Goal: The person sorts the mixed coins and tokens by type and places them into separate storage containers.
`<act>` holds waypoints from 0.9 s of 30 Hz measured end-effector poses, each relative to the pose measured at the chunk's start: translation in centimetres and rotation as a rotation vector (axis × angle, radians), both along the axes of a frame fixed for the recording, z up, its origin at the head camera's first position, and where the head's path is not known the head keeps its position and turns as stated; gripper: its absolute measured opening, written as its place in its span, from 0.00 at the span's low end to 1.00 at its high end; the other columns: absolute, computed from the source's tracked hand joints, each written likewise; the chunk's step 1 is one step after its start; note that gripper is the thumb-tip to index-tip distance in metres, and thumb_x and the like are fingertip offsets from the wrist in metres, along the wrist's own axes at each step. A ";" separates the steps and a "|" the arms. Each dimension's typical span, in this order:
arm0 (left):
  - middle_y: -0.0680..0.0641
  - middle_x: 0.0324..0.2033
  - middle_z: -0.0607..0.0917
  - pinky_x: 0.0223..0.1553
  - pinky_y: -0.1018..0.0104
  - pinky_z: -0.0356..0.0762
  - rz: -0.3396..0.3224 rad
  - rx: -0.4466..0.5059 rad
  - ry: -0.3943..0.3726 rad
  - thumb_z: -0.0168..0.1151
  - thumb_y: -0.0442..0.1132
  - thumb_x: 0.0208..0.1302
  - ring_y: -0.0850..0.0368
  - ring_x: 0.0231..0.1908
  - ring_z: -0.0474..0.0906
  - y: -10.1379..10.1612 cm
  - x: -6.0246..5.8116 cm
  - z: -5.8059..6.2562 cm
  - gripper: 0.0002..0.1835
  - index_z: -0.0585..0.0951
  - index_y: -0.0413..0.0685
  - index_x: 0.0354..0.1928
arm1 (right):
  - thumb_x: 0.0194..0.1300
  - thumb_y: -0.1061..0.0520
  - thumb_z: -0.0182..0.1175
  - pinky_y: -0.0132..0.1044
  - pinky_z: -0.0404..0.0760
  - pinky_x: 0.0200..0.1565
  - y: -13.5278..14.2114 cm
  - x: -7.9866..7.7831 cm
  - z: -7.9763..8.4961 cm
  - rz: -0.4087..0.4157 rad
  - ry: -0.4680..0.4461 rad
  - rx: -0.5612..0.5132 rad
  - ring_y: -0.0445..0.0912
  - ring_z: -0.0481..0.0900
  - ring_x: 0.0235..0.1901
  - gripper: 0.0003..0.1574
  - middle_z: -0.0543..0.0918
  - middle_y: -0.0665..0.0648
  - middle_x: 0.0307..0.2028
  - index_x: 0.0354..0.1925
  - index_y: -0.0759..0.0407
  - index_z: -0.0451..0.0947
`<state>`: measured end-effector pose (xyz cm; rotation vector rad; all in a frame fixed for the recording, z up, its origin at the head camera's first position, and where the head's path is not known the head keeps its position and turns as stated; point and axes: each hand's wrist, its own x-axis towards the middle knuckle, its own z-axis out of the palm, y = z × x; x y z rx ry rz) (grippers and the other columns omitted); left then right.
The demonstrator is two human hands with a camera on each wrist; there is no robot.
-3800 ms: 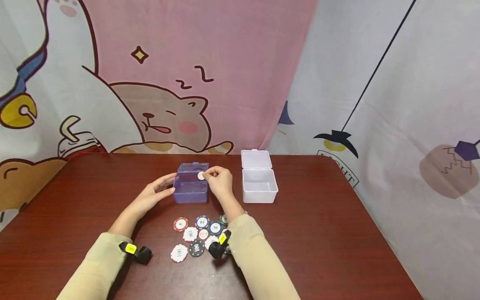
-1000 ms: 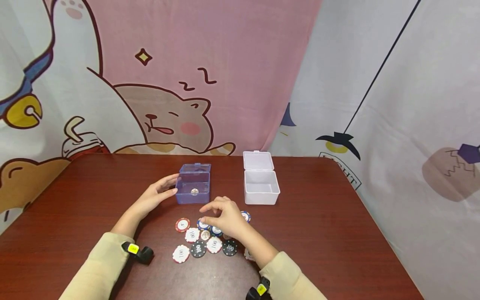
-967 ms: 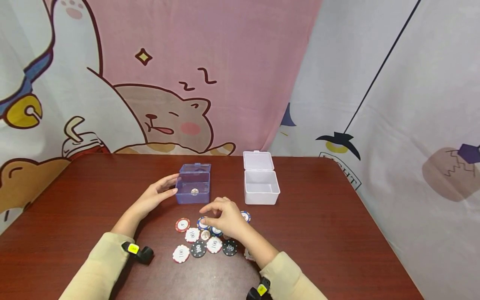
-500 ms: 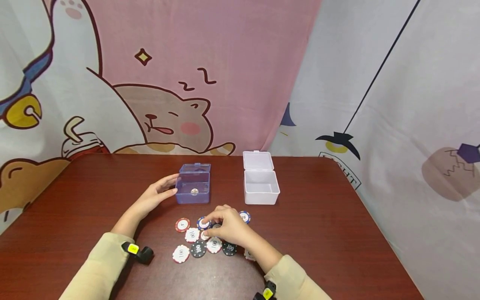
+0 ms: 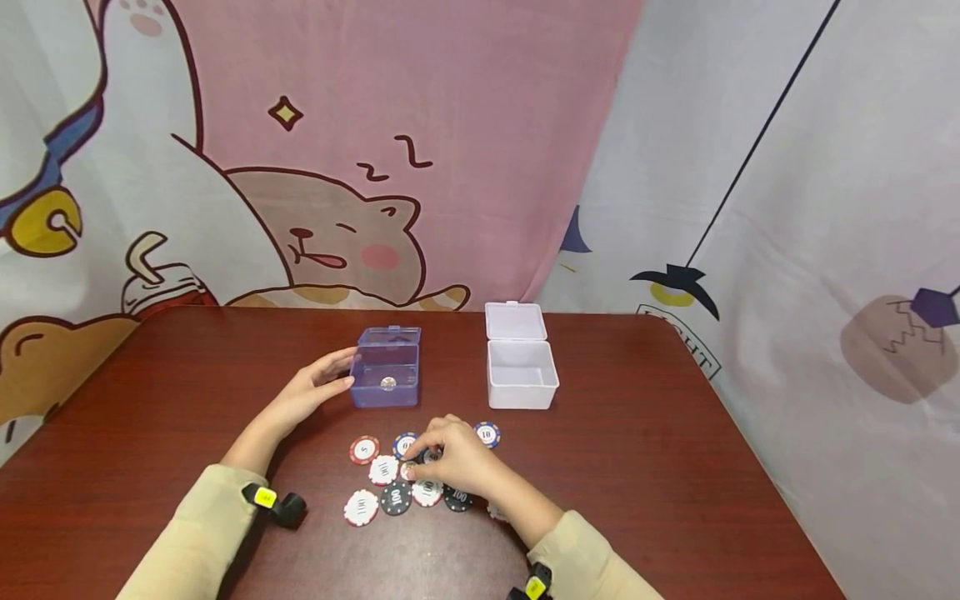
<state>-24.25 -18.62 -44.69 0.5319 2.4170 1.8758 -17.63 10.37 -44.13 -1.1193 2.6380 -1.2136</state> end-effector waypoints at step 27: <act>0.33 0.62 0.70 0.61 0.40 0.55 -0.007 0.010 0.002 0.61 0.36 0.65 0.37 0.63 0.63 0.0 0.0 0.0 0.32 0.64 0.37 0.69 | 0.45 0.54 0.76 0.31 0.66 0.34 -0.8 0.5 0.4 -0.066 0.024 0.141 0.37 0.67 0.30 0.12 0.74 0.41 0.23 0.33 0.47 0.88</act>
